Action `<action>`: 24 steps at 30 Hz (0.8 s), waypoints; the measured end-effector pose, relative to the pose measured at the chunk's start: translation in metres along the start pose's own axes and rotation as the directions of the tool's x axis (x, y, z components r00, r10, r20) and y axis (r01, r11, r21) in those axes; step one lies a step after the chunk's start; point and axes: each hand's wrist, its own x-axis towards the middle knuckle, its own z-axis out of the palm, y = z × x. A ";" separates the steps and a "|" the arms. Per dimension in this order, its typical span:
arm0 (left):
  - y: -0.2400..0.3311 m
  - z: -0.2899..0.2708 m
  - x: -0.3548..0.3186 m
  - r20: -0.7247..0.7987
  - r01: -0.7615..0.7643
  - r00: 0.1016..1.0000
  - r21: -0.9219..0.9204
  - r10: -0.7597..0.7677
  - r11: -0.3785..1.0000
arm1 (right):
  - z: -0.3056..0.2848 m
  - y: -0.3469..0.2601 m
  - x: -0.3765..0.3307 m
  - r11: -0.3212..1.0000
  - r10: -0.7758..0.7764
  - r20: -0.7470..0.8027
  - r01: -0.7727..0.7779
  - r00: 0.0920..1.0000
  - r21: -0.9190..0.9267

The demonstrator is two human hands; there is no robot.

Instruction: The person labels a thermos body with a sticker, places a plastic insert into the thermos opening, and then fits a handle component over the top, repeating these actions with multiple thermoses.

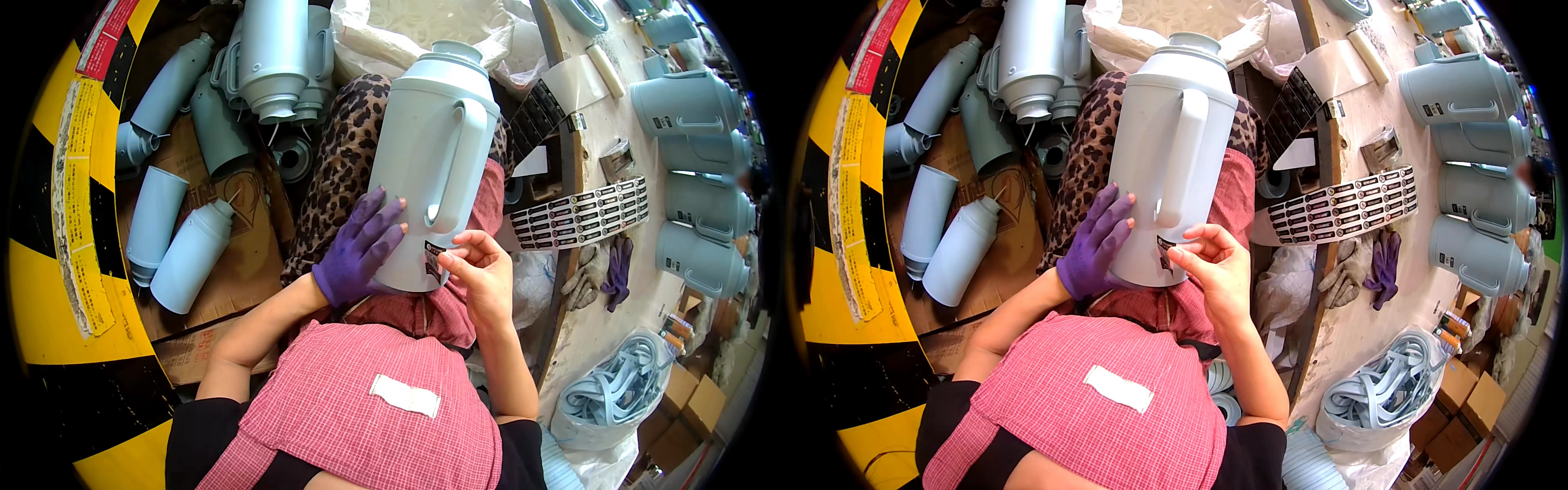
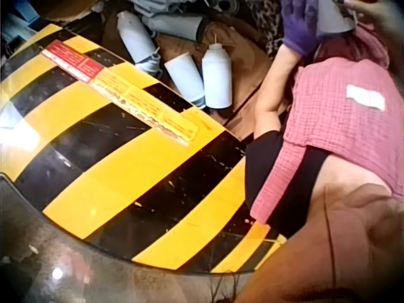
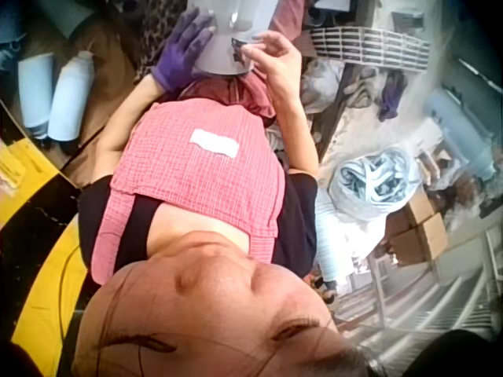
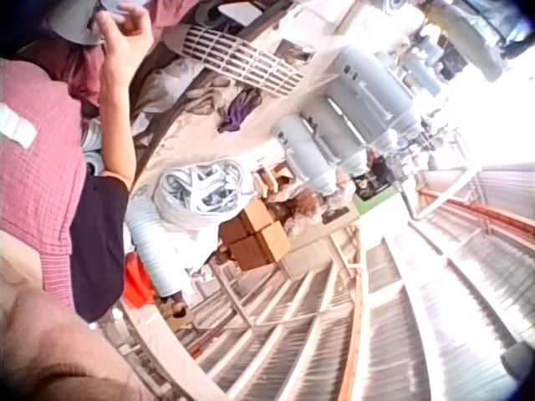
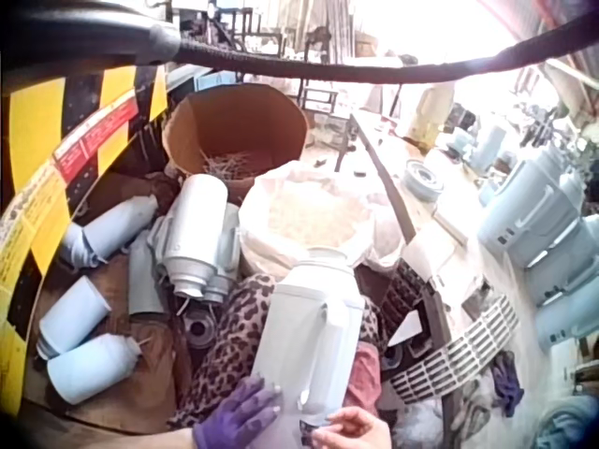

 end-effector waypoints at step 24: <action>-0.005 0.003 -0.005 0.003 -0.028 1.000 -0.016 0.028 0.999 | 0.024 0.021 -0.001 0.907 -0.292 -0.140 0.228 0.946 -0.354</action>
